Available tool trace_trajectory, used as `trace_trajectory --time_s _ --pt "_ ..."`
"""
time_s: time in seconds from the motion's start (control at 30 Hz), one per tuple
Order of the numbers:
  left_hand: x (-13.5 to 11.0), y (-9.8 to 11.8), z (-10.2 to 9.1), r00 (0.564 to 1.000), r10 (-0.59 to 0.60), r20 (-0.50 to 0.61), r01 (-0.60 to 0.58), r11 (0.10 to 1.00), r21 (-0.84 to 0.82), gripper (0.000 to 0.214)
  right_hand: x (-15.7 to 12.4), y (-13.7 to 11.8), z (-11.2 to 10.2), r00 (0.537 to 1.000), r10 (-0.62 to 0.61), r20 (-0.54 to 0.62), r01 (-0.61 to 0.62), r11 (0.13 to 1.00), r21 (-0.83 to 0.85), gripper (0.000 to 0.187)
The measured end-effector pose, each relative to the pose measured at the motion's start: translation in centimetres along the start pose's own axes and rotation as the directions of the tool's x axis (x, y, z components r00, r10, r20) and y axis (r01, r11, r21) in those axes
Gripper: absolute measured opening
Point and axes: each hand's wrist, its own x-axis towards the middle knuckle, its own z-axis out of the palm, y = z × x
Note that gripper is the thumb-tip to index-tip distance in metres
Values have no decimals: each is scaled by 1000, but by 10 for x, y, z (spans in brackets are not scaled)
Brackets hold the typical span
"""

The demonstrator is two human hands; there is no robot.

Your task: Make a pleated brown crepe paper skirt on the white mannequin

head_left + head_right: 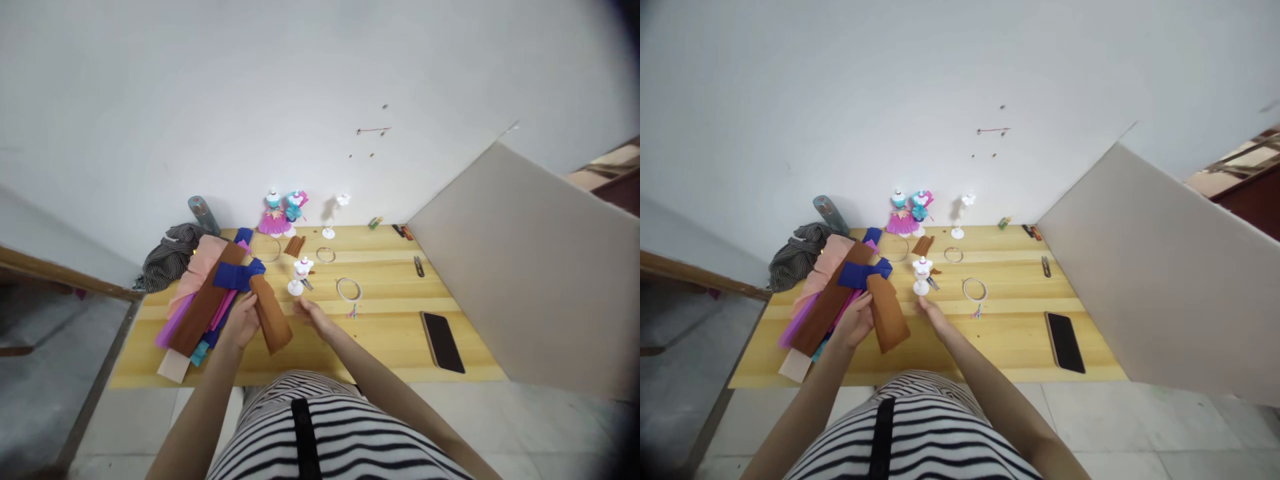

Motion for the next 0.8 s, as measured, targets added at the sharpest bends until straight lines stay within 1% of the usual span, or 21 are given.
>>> trace_trajectory --time_s 0.03,0.07,0.1,0.13,0.17,0.2,0.23,0.27,0.33,0.4,0.47,0.53,0.63,0.7,0.8 --pt "-5 7 5 994 -19 104 15 999 40 24 0 -3 2 998 42 46 -44 999 28 63" --pt "-10 13 9 984 -32 175 20 997 71 25 -2 -8 5 992 87 97 -93 993 66 67" --pt "-14 18 12 976 -42 212 23 996 92 25 -3 -14 9 981 122 148 -139 984 112 69" --pt "-16 22 14 971 -46 233 21 994 106 24 -5 -20 13 969 144 203 -180 969 170 69" --pt "-17 26 14 969 -46 242 17 993 121 24 -6 -26 17 949 169 265 -246 925 291 66" --pt "-17 28 14 970 -37 242 6 991 131 24 -8 -32 21 941 177 289 -284 876 389 62" --pt "-16 30 12 972 -21 236 -11 991 137 24 -9 -37 24 944 168 283 -282 855 435 57" --pt "-15 30 10 975 2 224 -33 990 137 24 -9 -42 25 951 159 267 -272 839 471 51" --pt "-12 29 6 982 61 176 -83 989 119 22 -10 -49 25 969 133 207 -220 843 491 41" --pt "-10 25 3 989 98 107 -108 990 95 18 -10 -56 22 979 114 171 -185 851 491 41" --pt "-11 19 2 995 82 63 -87 993 79 17 -9 -63 18 985 77 153 -141 874 465 42" --pt "-15 12 3 995 51 91 -58 995 80 25 -9 -71 14 992 13 125 -66 899 432 41" --pt "-20 4 7 987 40 157 -57 992 110 33 -9 -85 8 995 -72 67 42 927 372 36" --pt "-22 1 11 988 61 139 -78 990 122 33 -10 -94 4 994 -100 34 84 949 304 32" --pt "-23 -1 18 989 141 49 -146 983 110 26 -12 -105 -1 993 -117 -6 115 968 224 27"
